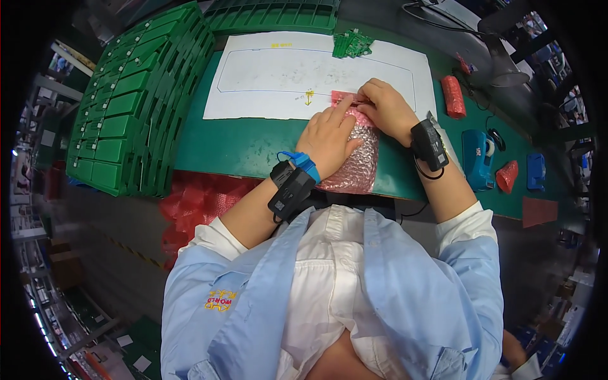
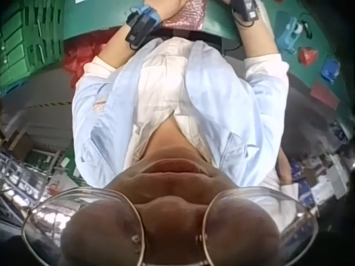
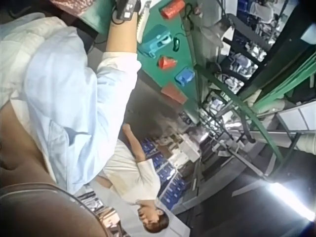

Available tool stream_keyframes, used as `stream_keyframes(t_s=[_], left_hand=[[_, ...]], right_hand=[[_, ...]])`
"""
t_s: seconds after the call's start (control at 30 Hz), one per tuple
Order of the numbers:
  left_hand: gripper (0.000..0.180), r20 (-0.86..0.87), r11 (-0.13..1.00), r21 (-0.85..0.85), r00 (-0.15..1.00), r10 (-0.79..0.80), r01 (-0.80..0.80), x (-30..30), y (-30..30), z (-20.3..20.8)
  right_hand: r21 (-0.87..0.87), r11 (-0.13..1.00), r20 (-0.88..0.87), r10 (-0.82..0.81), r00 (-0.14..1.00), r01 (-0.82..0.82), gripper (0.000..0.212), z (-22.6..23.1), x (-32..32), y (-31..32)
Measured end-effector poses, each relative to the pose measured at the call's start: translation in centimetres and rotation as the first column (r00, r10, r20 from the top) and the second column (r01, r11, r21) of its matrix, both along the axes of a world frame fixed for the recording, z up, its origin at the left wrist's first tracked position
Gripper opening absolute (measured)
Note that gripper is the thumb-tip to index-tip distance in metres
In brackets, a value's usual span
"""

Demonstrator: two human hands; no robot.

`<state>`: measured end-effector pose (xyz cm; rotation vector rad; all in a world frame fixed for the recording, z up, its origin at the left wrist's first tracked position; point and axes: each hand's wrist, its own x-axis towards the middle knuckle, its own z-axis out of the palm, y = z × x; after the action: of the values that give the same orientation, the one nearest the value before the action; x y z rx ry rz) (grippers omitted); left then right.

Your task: The person wraps circuit boards in bubble wrap, secures them with tape, and places the finished bundles into a green plastic tray.

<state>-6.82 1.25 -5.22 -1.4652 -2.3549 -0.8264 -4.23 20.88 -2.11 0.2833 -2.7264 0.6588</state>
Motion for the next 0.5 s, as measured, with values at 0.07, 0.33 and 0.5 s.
stream_keyframes(t_s=[0.07, 0.33, 0.5], left_hand=[[0.043, 0.011, 0.997, -0.073, 1.000, -0.007, 0.008, -0.1, 0.2, 0.1], [0.048, -0.067, 0.995, -0.104, 0.998, -0.011, 0.004, -0.3, 0.9, 0.0], [0.048, -0.092, 0.992, -0.121, 0.995, 0.025, -0.036, -0.1, 0.5, -0.3]], right_hand=[[-0.066, 0.998, 0.079, 0.026, 0.997, -0.021, 0.014, 0.2, 0.0, 0.0], [-0.023, 0.998, 0.173, 0.055, 0.983, -0.052, 0.018, 0.6, -0.1, 1.0], [-0.168, 0.973, 0.443, -0.069, 0.894, 0.159, 0.021, 2.1, -4.7, 2.0]])
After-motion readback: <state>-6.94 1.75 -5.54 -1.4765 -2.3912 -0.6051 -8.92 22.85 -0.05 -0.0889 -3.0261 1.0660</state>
